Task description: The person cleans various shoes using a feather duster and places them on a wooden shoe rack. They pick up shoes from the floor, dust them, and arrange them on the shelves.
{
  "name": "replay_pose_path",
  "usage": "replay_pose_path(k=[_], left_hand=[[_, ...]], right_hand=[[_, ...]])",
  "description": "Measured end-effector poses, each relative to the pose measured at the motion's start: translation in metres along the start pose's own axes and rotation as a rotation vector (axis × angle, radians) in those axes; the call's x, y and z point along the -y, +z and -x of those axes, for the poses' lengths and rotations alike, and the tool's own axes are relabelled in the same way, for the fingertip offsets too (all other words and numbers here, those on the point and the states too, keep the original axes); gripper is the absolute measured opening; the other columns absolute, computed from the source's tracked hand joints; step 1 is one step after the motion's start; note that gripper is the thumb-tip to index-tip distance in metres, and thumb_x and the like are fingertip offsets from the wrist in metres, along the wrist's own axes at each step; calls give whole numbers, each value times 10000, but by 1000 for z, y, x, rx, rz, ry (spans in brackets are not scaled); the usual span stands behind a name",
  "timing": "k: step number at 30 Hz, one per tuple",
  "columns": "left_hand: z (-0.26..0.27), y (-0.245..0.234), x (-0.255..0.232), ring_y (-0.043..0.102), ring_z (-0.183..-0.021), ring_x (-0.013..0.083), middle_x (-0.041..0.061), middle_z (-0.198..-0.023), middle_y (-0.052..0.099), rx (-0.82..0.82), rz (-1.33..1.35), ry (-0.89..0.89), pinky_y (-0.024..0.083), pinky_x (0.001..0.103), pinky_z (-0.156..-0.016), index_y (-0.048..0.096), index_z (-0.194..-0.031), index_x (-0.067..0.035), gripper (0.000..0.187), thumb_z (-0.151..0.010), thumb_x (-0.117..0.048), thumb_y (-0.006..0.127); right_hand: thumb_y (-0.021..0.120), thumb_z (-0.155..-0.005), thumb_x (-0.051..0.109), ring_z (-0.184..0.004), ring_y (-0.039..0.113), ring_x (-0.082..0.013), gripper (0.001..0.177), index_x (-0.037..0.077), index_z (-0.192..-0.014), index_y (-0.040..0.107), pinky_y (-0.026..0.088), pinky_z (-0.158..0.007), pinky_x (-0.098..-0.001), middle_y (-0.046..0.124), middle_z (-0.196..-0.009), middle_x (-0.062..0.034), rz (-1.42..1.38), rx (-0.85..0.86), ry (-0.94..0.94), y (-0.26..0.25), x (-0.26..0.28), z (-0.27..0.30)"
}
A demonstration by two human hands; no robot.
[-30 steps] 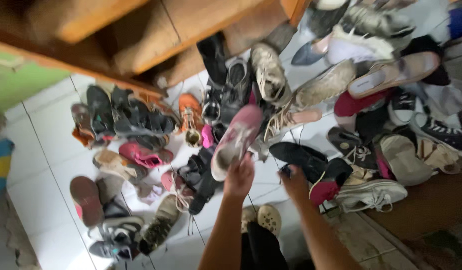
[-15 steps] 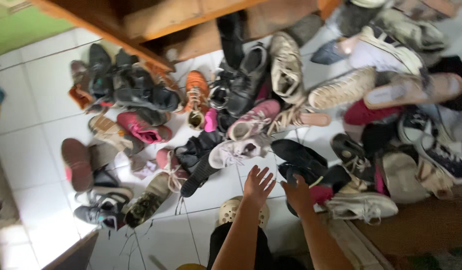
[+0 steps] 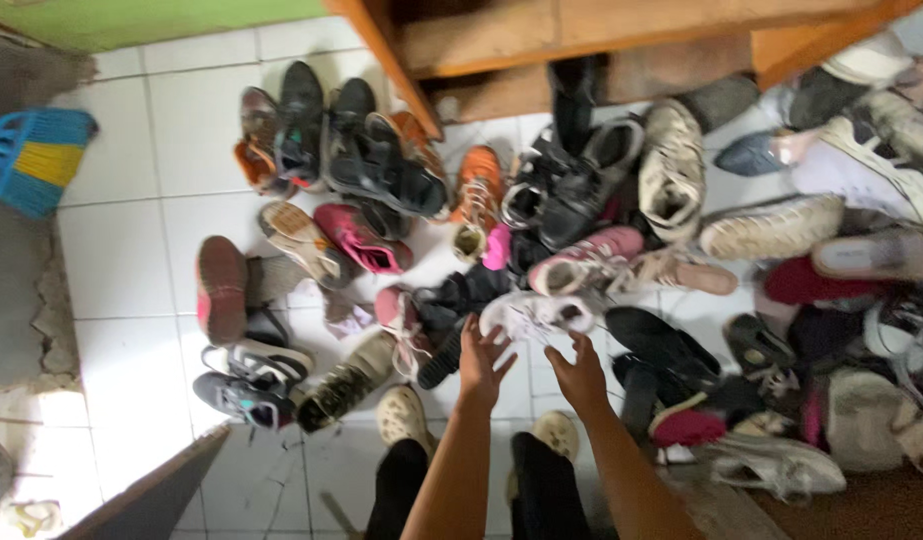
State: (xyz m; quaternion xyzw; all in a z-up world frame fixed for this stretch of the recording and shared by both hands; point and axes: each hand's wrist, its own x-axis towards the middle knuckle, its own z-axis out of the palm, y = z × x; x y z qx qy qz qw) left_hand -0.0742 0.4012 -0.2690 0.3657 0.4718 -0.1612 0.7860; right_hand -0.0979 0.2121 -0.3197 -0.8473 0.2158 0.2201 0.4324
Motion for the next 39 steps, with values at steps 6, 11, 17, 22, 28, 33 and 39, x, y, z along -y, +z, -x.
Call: replay_pose_path(k=[6, 11, 17, 22, 28, 33, 39], left_hand=[[15, -49, -65, 514, -1290, 328, 121, -1458, 505, -52, -217, -73, 477, 499, -979, 286, -1520, -358, 640, -927, -582, 372], [-9, -115, -106, 600, -1127, 286, 95, -1361, 571, -101, -284, -69, 521, 467, -888, 376, -1483, -339, 592, -935, -564, 385], [-78, -183, -111, 624, -869, 231, 108, -1212, 614, -16, -216, 18, 551, 396, -694, 443, -1449, -236, 537, -972, -483, 429], [-159, -180, -71, 621, -848, 215, 103, -1106, 662, -48, -378, 14, 544, 400, -644, 559, -1327, -140, 484, -968, -442, 437], [-246, -134, -1, 589, -877, 230, 104, -1013, 651, -36, -515, -39, 475, 378, -741, 629, -1201, -86, 445, -917, -412, 527], [-278, -117, 37, 575, -943, 163, 35, -984, 667, -184, -651, 4, 424, 298, -856, 690, -1118, -94, 425, -841, -400, 588], [-277, -153, 50, 517, -739, 156, 51, -848, 584, -13, -344, -49, 424, 294, -671, 688, -1015, -6, 431, -864, -397, 586]], right_hand=[[720, -828, 440, -1179, 594, -331, 711, 28, -1359, 489, 509, -922, -384, 589, -1300, -224, -73, -56, -97, 80, 16, 6], [776, -774, 404, -1188, 589, -301, 759, 44, -1377, 488, 478, -951, -386, 598, -1302, -216, -202, -64, 286, 134, 77, 2], [738, -768, 438, -1173, 615, -320, 763, 73, -1400, 516, 491, -940, -382, 590, -1309, -237, -208, 11, 292, 196, 63, -35], [807, -787, 460, -1224, 547, -355, 809, -35, -1344, 490, 417, -1001, -380, 586, -1306, -276, 80, -133, -17, 231, -13, -91], [820, -728, 361, -1121, 605, -261, 802, -59, -1310, 462, 481, -937, -350, 616, -1252, -201, -256, -149, -58, 230, -38, -172], [811, -753, 326, -1048, 640, -262, 719, -33, -1297, 509, 502, -897, -360, 662, -1165, -178, -178, 40, 26, 242, -63, -183], [805, -717, 440, -930, 688, -313, 485, 93, -1038, 697, 530, -824, -407, 705, -972, -141, 108, -12, 21, 202, -33, -141]])
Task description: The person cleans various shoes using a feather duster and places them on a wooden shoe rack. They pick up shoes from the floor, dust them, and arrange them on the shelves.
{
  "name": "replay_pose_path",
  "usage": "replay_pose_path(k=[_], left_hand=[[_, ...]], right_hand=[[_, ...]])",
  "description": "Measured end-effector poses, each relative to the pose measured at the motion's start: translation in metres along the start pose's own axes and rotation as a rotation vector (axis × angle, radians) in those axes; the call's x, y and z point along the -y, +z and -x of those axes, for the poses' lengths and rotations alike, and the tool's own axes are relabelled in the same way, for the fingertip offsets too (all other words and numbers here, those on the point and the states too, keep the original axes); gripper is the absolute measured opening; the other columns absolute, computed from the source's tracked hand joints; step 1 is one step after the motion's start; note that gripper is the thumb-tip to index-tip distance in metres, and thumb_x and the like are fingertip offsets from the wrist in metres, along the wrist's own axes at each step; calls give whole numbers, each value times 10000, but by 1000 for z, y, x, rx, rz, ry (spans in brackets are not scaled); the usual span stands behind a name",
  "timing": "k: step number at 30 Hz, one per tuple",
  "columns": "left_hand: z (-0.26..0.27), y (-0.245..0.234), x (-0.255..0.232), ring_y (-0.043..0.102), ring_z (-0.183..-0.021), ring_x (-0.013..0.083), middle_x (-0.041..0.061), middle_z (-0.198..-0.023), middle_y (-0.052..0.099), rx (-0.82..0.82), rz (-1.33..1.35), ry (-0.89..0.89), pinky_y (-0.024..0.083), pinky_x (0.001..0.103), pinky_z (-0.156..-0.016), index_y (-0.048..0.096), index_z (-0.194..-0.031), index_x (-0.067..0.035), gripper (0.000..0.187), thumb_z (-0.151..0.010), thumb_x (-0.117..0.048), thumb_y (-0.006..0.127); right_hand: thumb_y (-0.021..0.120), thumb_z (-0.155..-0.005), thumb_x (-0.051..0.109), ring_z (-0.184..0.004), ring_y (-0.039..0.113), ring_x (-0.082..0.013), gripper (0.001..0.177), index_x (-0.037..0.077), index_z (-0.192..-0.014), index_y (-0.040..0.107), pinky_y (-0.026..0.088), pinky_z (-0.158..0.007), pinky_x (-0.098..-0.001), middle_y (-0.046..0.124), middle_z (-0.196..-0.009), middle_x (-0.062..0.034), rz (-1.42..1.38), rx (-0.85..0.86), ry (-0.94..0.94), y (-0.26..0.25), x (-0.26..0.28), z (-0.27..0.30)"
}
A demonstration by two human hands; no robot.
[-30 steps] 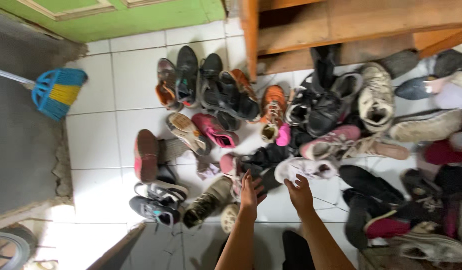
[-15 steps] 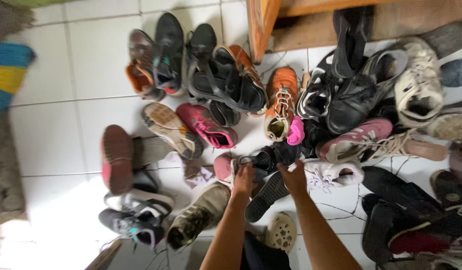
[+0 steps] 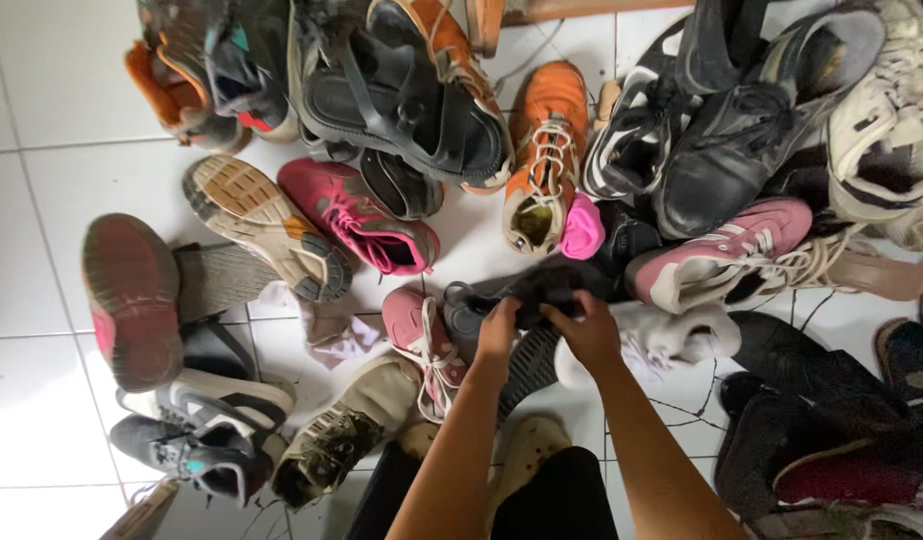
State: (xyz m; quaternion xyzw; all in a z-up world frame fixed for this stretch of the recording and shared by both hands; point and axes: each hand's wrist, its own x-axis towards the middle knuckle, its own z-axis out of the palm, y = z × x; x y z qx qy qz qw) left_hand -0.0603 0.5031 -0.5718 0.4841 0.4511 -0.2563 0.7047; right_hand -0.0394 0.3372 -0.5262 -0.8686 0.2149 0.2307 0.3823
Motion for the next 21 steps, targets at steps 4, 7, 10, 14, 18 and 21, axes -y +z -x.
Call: replay_pose_path(k=[4, 7, 10, 14, 18, 21], left_hand=[[26, -27, -3, 547, -685, 188, 33, -858, 643, 10, 196, -80, 435, 322, -627, 649, -1029, -65, 429, -906, -465, 555], [55, -27, -44, 575, -737, 226, 65, -884, 637, -224, 37, 150, 466, 385, -681, 607, -1117, -67, 471, -903, -487, 594], [123, -36, -106, 587, -935, 341, 146, -1036, 622, -700, -651, 508, 464, 456, -849, 518, -1252, -75, 611, -818, -452, 724], [186, -40, -187, 465, -1097, 410, 243, -1178, 491, -752, -752, 560, 362, 483, -953, 465, -1370, -142, 831, -666, -324, 867], [197, -95, -215, 510, -1049, 377, 230, -1100, 558, -726, -871, 949, 427, 426, -930, 617, -1235, -117, 761, -541, -217, 912], [173, -150, -216, 642, -759, 257, 96, -864, 705, -424, -827, 549, 526, 348, -787, 687, -987, -93, 435, -670, -279, 920]], right_hand=[[765, -808, 509, -978, 626, -371, 462, 94, -1003, 711, 502, -852, -465, 678, -1008, -145, 275, -137, -182, -19, 55, 28], [737, -764, 488, -993, 606, -374, 450, 93, -980, 728, 488, -825, -480, 698, -1033, -95, 221, -315, -294, -27, 108, 54], [727, -787, 496, -994, 605, -374, 462, 82, -990, 734, 482, -810, -489, 697, -1069, -96, 185, -324, -294, -39, 152, 65], [734, -808, 522, -952, 598, -379, 518, 40, -1000, 724, 481, -816, -489, 687, -1060, -127, 83, -327, -331, -45, 201, 73], [713, -803, 547, -842, 636, -349, 539, 20, -906, 669, 504, -797, -454, 678, -908, -156, -78, -84, -83, -47, 251, 83], [745, -853, 476, -939, 603, -365, 472, 12, -808, 670, 465, -830, -443, 687, -933, -142, 44, -111, -292, -43, 265, 79]])
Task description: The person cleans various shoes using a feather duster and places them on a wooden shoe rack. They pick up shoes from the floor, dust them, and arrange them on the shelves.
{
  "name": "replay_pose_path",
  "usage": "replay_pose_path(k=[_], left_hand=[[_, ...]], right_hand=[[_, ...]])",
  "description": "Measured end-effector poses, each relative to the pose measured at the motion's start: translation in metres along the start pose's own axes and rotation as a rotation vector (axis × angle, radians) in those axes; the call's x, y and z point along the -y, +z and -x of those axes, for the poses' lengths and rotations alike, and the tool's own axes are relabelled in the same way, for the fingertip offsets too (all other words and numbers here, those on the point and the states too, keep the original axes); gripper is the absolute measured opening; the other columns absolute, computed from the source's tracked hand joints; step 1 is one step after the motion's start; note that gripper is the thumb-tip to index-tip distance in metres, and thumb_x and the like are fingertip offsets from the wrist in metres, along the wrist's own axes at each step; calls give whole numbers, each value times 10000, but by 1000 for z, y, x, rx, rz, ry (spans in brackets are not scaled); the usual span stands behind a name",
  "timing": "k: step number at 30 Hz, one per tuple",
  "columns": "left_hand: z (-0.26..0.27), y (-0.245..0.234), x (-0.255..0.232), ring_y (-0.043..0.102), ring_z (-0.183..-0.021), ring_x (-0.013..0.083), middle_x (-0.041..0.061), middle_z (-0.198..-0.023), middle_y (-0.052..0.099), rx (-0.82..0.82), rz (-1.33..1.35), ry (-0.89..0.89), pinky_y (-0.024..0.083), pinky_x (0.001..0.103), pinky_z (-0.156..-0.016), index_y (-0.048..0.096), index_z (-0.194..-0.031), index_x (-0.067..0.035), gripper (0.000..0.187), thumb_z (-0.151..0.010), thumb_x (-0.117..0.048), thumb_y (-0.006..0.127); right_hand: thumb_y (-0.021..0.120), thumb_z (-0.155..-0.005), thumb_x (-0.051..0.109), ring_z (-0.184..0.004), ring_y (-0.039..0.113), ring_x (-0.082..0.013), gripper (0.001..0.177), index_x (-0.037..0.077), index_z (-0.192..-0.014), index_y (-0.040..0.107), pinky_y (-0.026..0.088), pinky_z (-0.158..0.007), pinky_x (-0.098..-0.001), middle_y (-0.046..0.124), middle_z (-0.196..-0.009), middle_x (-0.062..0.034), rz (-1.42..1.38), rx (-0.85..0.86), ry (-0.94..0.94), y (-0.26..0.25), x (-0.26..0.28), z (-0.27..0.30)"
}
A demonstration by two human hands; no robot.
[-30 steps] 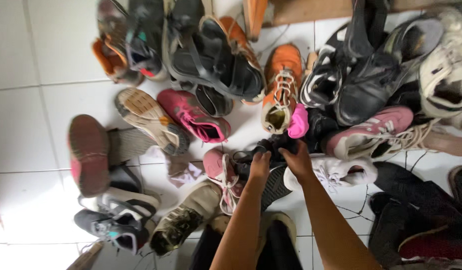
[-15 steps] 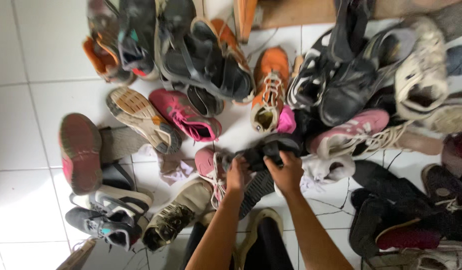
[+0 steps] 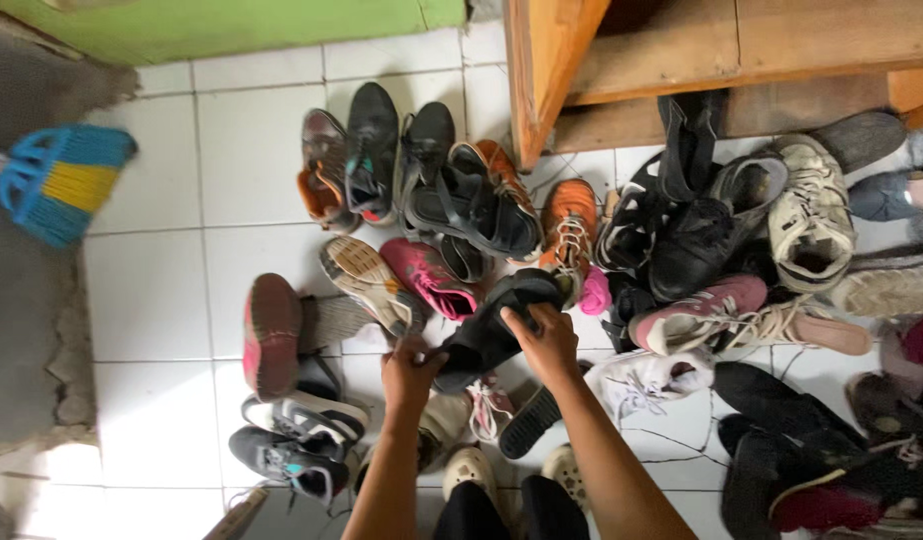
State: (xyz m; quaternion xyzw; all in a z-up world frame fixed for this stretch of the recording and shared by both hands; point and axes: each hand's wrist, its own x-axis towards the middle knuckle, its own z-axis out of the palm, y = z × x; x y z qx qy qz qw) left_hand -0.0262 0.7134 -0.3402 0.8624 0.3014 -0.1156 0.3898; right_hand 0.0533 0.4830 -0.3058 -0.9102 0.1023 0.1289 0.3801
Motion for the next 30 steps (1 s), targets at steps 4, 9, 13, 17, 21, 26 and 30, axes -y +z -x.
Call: replay_pose_path(k=[4, 9, 13, 17, 21, 26, 30], left_hand=[[-9, -6, 30, 715, -797, 216, 69, -859, 735, 207, 121, 192, 554, 339, -728, 692, -1036, -83, 386, -672, -110, 820], [6, 33, -6, 690, -924, 274, 137, -972, 729, 322, -32, 264, 534, 364, -780, 684, -1127, -112, 431, -723, -133, 832], [10, 92, -9, 717, -912, 299, 140, -969, 733, 385, 165, 121, 540, 374, -782, 645, -1144, -82, 404, -768, -154, 776], [8, 169, -1, 657, -988, 378, 227, -1043, 676, 241, 229, 102, 517, 422, -849, 558, -1169, -1, 467, -794, -185, 765], [22, 184, -5, 481, -1133, 533, 384, -1258, 511, -60, -102, 219, 394, 566, -927, 448, -1335, 52, 748, -715, -200, 781], [43, 188, -33, 529, -1172, 453, 281, -1274, 573, 111, -48, 223, 410, 489, -1000, 488, -1379, -69, 534, -896, -261, 612], [53, 217, -63, 504, -1285, 411, 259, -1371, 534, 365, 269, 257, 399, 457, -1052, 440, -1416, -73, 470, -1027, -333, 475]], right_hand=[[783, -804, 374, -939, 627, -343, 448, -9, -982, 634, 495, -856, -412, 651, -963, -166, -416, -62, 71, 32, -32, -6], [799, -780, 302, -1079, 554, -394, 647, -69, -1230, 519, 449, -933, -460, 579, -1157, -253, -53, -378, 7, 50, -143, -6], [751, -791, 396, -1236, 503, -441, 653, 175, -1367, 539, 440, -1024, -509, 583, -1321, -176, 164, -183, 329, 15, -227, 3], [743, -791, 560, -1340, 359, -480, 394, 394, -1147, 724, 370, -1009, -634, 395, -1460, -254, 567, -5, 289, -35, -254, -3], [746, -750, 530, -1329, 368, -447, 565, 274, -1243, 647, 402, -938, -637, 425, -1427, -203, 502, 131, 322, -55, -246, -14], [749, -829, 300, -1143, 626, -304, 460, 141, -1243, 628, 460, -1043, -463, 668, -1195, -175, -39, -77, -2, -46, -226, -5], [724, -857, 186, -1152, 623, -325, 285, 131, -1133, 683, 450, -1047, -445, 695, -1155, -163, -102, -156, -74, -38, -203, 14]])
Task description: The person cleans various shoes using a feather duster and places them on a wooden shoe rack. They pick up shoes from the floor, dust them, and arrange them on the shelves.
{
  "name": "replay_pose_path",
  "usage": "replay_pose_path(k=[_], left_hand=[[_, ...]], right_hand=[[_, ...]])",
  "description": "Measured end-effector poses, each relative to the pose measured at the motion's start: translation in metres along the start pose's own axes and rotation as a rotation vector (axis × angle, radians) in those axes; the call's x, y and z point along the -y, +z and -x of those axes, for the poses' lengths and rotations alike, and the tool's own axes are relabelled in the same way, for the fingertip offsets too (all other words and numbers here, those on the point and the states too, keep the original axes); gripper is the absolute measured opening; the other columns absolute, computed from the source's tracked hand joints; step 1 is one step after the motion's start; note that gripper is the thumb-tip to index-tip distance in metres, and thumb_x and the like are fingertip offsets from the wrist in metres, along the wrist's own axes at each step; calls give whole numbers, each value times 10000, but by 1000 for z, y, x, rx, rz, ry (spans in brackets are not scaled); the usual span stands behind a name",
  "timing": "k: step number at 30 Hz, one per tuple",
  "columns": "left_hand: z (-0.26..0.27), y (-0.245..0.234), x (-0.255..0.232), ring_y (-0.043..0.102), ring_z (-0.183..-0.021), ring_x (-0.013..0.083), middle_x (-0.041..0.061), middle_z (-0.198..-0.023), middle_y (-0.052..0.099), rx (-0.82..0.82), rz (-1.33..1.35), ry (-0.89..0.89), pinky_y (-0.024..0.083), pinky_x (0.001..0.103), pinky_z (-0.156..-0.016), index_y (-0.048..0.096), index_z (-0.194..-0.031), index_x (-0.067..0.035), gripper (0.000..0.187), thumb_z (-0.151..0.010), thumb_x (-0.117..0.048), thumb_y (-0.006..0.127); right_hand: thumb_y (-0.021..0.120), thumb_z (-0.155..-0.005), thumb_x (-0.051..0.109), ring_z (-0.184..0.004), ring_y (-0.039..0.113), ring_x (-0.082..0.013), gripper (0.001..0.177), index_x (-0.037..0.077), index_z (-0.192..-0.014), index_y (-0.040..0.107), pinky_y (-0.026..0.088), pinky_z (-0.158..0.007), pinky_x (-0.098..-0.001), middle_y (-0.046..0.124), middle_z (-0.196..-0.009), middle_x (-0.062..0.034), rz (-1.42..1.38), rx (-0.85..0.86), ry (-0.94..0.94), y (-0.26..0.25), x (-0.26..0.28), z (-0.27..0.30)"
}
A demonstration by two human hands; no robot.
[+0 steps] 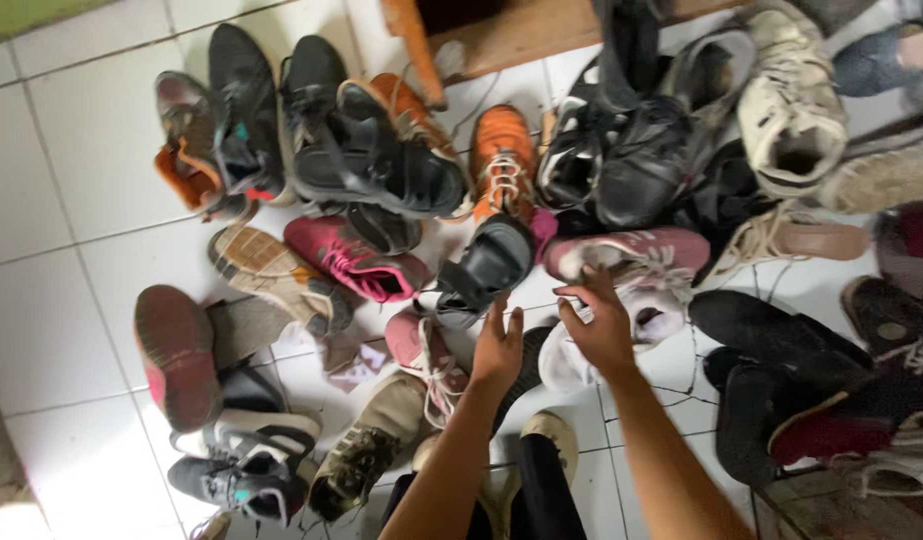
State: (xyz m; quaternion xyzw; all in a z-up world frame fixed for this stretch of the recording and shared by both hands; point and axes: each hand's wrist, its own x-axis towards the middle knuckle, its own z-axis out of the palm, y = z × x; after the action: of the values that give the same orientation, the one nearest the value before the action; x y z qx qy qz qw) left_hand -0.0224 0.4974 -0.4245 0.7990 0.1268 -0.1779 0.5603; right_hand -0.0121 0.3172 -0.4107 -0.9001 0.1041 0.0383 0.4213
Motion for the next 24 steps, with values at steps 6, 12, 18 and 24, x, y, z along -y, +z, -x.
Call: replay_pose_path(k=[6, 12, 18, 24], left_hand=[[-4, 45, -26, 625, -1162, 363, 221, -1302, 583, 194, 42, -291, 454, 414, -1012, 467, -1390, -139, 514, -990, -447, 369], [5, 69, 6, 553, -1220, 393, 233, -1310, 584, 268, -10, -188, 423, 425, -1031, 495, -1375, -113, 556, -1016, -497, 314], [4, 74, 8, 458, -1311, 362, 194, -1402, 509, 328, -78, -342, 353, 419, -1075, 463, -1444, -178, 619, -1006, -557, 245], [-9, 90, 8, 615, -1246, 340, 153, -1292, 687, -13, 55, -251, 444, 396, -1065, 631, -1303, -99, 552, -1055, -462, 297]], right_hand=[[764, -738, 206, -1346, 365, -535, 297, 160, -1031, 758, 432, -932, -512, 359, -1387, -304, 491, -328, 368, -18, -74, 25], [619, -861, 379, -1369, 432, -461, 389, 132, -1147, 712, 445, -1071, -515, 285, -1576, -282, 410, -3, 540, -31, -161, 17], [672, -757, 522, -1277, 421, -447, 599, 131, -1211, 672, 428, -966, -575, 397, -1466, -227, 569, 185, 524, -41, -142, 20], [621, -886, 535, -1342, 469, -372, 523, 88, -1149, 690, 434, -1061, -529, 569, -1358, -171, 675, 116, 371, -9, -90, 18]])
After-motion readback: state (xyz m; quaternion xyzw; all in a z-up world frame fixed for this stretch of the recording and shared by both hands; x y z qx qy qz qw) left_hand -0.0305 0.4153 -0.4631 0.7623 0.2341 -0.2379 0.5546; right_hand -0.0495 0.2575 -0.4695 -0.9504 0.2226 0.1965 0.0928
